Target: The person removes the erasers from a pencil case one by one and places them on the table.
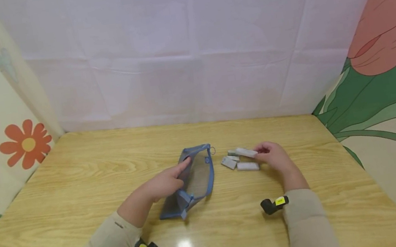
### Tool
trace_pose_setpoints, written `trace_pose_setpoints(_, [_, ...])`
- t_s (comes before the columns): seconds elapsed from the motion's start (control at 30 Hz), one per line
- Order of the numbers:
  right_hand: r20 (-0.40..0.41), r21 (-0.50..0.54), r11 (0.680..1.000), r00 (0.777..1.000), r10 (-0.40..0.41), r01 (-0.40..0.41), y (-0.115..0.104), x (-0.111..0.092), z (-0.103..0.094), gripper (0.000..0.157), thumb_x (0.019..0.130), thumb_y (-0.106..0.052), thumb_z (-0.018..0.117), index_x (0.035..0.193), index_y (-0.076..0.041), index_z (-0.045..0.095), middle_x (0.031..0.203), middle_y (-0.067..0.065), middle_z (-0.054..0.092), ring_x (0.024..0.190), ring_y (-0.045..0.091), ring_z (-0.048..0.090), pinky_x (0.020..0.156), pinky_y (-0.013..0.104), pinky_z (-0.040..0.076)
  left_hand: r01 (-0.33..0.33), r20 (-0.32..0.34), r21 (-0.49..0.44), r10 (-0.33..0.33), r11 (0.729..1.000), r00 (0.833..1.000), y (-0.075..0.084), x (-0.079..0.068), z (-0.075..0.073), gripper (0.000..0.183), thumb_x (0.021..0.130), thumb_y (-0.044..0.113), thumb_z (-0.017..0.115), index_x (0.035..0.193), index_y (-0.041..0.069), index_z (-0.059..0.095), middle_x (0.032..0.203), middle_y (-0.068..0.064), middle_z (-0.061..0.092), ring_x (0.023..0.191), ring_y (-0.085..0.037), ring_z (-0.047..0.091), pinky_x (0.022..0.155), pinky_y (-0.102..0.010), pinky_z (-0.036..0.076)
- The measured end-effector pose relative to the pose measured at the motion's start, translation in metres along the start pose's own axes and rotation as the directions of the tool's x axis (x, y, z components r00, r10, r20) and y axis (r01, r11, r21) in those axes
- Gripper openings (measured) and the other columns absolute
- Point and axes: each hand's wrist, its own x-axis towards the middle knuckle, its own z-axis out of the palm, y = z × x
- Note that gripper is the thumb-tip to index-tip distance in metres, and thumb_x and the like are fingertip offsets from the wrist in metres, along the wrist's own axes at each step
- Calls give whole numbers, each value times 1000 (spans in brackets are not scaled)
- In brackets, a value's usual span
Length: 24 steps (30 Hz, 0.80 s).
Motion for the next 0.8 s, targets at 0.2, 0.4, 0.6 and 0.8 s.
trace_pose_setpoints(0.2, [50,25,1000,999,8,-9,9,-1,-10,28,79,-5,63,103,8,58,89,5,59,83,14,52,76,25,42,-11,-3,4,11,1000,1000,1,-1,0,75,81,-8,42,147,14,13,151,-9,15,131,-20,22,101,-40,25])
trace_pose_setpoints(0.4, [88,-78,997,995,34,-27,12,-4,-18,27,80,-7,64,104,5,59,96,8,59,90,18,49,80,29,39,-16,-1,2,16,1000,1000,1,-1,0,75,81,-8,41,147,13,13,151,-10,15,133,-21,18,102,-40,24])
trace_pose_setpoints(0.6, [106,-136,990,992,65,-50,13,-3,-19,30,79,-10,66,105,2,60,104,13,58,94,23,47,83,33,36,-18,6,-3,18,1000,1000,0,0,0,75,81,-8,41,147,13,13,151,-9,14,135,-22,14,104,-40,22])
trace_pose_setpoints(0.8, [120,-161,982,986,119,-99,12,-3,-18,29,81,-16,66,105,-2,61,105,11,58,92,23,47,76,32,37,-17,5,-3,17,1000,1000,0,0,1,76,81,-8,41,147,13,13,151,-9,14,136,-22,11,106,-40,20])
